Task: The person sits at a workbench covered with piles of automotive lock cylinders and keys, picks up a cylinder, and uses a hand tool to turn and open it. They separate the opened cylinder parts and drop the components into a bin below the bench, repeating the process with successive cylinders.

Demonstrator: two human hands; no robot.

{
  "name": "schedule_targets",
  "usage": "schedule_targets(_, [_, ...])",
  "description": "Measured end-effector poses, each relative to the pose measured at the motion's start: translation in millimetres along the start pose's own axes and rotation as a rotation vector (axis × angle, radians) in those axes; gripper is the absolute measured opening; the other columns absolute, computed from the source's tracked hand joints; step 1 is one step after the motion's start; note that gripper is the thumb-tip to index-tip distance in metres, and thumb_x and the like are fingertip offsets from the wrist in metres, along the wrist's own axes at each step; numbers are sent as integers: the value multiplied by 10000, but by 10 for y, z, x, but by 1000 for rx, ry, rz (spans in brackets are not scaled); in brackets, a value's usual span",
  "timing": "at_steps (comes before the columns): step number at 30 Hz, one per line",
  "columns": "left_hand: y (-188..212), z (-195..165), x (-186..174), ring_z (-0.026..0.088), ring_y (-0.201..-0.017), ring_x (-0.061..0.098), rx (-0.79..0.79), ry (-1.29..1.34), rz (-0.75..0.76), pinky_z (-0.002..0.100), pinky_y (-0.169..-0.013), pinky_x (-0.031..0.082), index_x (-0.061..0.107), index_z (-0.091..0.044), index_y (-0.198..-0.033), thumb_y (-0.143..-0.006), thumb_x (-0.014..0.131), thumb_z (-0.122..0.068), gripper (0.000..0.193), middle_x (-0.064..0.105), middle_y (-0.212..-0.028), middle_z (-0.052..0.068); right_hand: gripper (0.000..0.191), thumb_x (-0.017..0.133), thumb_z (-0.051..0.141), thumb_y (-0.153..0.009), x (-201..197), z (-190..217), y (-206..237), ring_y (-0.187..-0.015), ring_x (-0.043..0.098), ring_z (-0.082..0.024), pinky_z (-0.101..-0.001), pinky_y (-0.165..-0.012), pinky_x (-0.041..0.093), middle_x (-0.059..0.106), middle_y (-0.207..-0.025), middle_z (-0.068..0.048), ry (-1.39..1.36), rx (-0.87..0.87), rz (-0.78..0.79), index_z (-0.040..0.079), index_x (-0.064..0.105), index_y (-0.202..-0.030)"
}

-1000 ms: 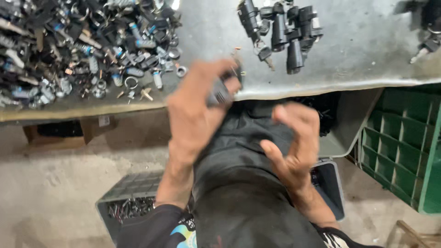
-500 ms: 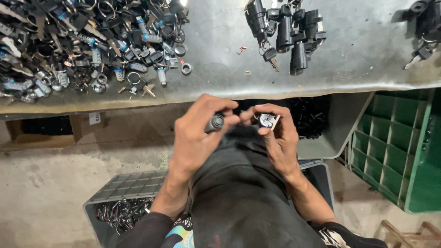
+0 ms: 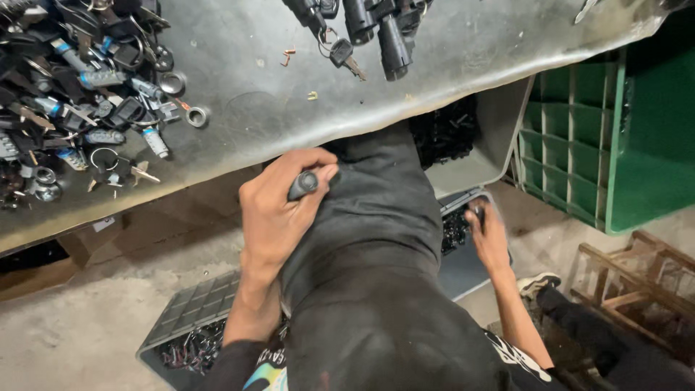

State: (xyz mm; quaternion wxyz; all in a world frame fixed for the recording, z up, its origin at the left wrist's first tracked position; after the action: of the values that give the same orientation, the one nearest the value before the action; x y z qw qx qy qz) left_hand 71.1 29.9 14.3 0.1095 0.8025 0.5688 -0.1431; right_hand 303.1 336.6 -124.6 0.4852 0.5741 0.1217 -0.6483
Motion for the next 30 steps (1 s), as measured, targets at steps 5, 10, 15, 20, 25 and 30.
schedule_targets(5, [-52,-76,33,160,-799,707,103,-36,9,269,-694,538,693,-48,-1066,-954,781,-58,143,722,-934,70,247,632,96,-1059,211,-272,317,-980,644,-265,-352,-840,506,667,-1146,-168,51,271,322,28,595,-1293])
schedule_targets(10, [-38,-133,-67,161,-725,674,48,-11,-33,268,-666,529,691,-46,-1065,-938,781,-45,156,712,-894,61,239,639,44,-1052,-136,700,-30,-946,632,-232,-340,-813,508,648,-1168,-142,-428,-270,-266,27,609,-1289])
schedule_targets(15, [45,-201,-51,158,-733,684,80,-50,-30,263,-658,528,692,-47,-1059,-935,773,-35,149,719,-908,65,310,816,133,-1033,-703,1926,-542,-886,522,-180,-282,-752,458,602,-1140,-93,-541,-649,-518,44,626,-1261])
schedule_targets(20, [229,-169,-139,143,-733,696,84,-48,-65,248,-651,536,691,-49,-1038,-933,777,-50,135,716,-900,66,474,937,236,-857,-1080,2728,-878,-995,561,-227,-353,-854,470,611,-1119,-58,-90,-809,-568,84,635,-1189])
schedule_targets(25, [316,98,-177,93,-672,663,-74,45,-161,240,-617,522,710,-29,-1035,-938,752,-8,108,704,-827,38,348,792,185,-1019,-1206,2505,-768,-1147,555,-211,-312,-939,473,544,-1271,-79,-491,-782,-455,73,610,-1293])
schedule_targets(30, [260,269,-116,59,-556,435,-217,831,-279,246,-501,371,636,-17,-1018,-940,754,-89,159,525,-726,27,451,704,439,-1002,-924,2385,-525,-883,634,-169,-372,-876,532,606,-1046,-50,-1324,-807,-126,92,535,-1236])
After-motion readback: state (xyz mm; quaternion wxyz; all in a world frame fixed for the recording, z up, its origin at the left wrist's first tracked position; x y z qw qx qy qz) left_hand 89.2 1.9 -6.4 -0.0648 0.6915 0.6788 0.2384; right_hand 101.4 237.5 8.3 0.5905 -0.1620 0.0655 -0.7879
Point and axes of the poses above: each hand's wrist, its own y-axis away from the middle knuckle, its own x-axis out of the palm, z = x × y, the point moved 3 cm from there along -y, towards the middle knuckle
